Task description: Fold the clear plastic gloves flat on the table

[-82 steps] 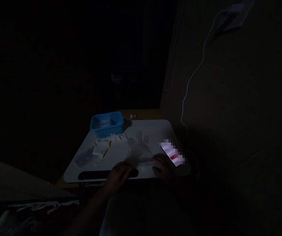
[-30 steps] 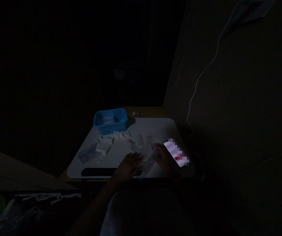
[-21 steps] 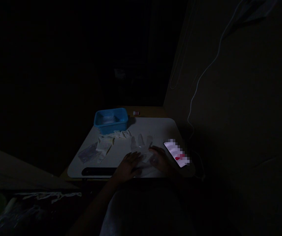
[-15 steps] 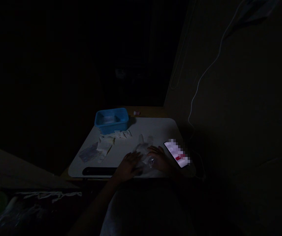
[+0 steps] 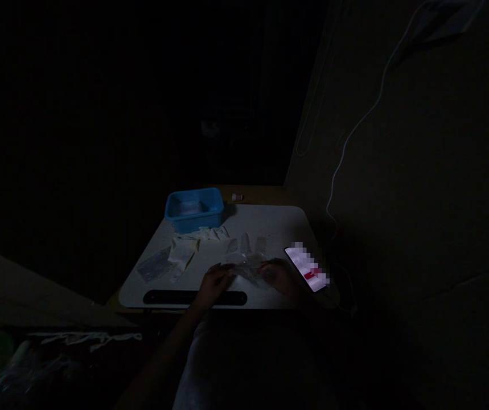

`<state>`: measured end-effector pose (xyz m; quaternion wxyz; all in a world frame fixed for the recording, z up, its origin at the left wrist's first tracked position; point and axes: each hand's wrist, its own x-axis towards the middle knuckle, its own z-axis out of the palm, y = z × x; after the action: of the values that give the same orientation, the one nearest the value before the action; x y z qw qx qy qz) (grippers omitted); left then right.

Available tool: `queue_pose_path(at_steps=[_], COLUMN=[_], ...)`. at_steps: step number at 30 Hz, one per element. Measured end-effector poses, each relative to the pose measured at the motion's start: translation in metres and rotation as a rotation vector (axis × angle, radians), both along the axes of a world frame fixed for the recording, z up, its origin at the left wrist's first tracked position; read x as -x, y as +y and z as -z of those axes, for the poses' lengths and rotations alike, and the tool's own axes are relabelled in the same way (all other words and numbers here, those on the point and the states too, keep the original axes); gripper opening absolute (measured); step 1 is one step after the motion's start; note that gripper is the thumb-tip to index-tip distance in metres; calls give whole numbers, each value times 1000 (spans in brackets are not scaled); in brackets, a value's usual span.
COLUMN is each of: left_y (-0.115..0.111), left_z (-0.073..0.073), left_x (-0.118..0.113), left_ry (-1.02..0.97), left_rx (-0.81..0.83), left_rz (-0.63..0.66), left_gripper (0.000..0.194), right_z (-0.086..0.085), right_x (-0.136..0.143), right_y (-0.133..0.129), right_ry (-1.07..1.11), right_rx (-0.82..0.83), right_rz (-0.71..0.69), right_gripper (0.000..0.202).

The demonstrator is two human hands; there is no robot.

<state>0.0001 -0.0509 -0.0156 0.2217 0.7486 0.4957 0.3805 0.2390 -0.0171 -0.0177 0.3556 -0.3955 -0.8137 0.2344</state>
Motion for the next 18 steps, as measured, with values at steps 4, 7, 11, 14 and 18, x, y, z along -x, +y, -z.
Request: queue_pose_path(at_steps=[4,7,11,14,18], left_y=[0,2,7,10,10], left_z=[1,2,6,7,7], left_x=[0,-1,-2,-3,-5], left_ry=[-164,-252,-336,-403,-392], left_rx=[144,195,211,251,246], left_rz=[-134,-192,-240,-246,-214], left_gripper=[39,40,38,44,56], right_z=[3,7,8,3,-4], right_x=[3,5,8,11,13], right_y=[2,6,15,20,24], right_ry=[23,77,64,28,57], right_rx=[120,177,190,219,298], right_rz=[88,142,185,210,220], right_gripper=[15,16,24,26,21])
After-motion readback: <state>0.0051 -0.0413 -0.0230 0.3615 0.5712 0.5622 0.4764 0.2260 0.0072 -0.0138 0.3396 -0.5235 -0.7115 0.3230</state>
